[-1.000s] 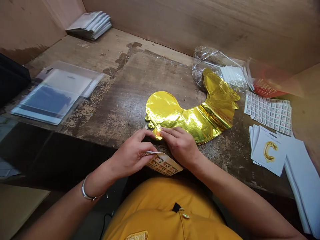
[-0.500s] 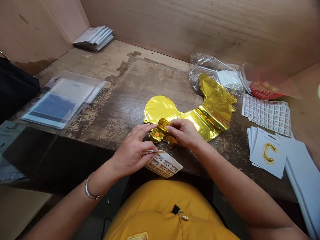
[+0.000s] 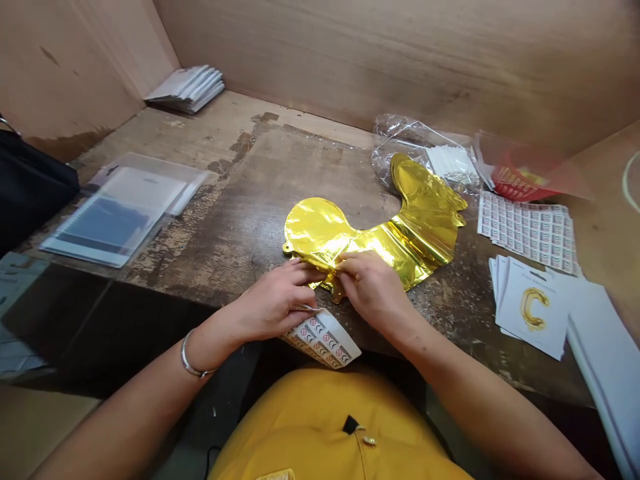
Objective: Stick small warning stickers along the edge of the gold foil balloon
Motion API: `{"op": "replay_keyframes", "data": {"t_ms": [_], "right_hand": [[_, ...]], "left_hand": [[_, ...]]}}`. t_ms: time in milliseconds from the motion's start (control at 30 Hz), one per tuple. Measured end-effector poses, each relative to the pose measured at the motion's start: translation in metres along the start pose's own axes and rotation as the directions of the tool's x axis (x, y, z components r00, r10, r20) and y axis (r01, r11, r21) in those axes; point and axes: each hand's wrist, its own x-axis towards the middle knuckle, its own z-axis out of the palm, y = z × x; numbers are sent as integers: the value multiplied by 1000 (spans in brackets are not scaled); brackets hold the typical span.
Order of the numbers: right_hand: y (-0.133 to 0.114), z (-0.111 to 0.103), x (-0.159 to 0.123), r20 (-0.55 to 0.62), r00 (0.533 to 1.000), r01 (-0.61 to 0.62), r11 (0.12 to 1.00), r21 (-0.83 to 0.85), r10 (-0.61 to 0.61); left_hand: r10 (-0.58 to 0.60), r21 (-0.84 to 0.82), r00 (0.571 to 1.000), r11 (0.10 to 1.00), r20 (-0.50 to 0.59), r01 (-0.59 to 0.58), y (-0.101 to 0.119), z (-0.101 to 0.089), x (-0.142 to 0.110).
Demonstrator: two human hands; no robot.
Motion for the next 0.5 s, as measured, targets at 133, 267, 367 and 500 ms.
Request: {"op": "replay_keyframes", "data": {"t_ms": [133,267,367,500], "right_hand": [[62,-32,30,-186,928,-252,911,325,323],[150,-74,62,-404,730,-456,834,311,551],[190,-100,67,-500,659,-521,820,235,562],[177,-114,58,-578,647,-524,841,138,498]], "left_hand": [[-52,-1,998,999,47,52,-1,0,-5],[-77,4,995,997,63,77,-3,2,-7],[-68,-2,996,998,56,68,-5,4,-6],[-80,-64,996,995,35,82,-7,3,-4]]}}
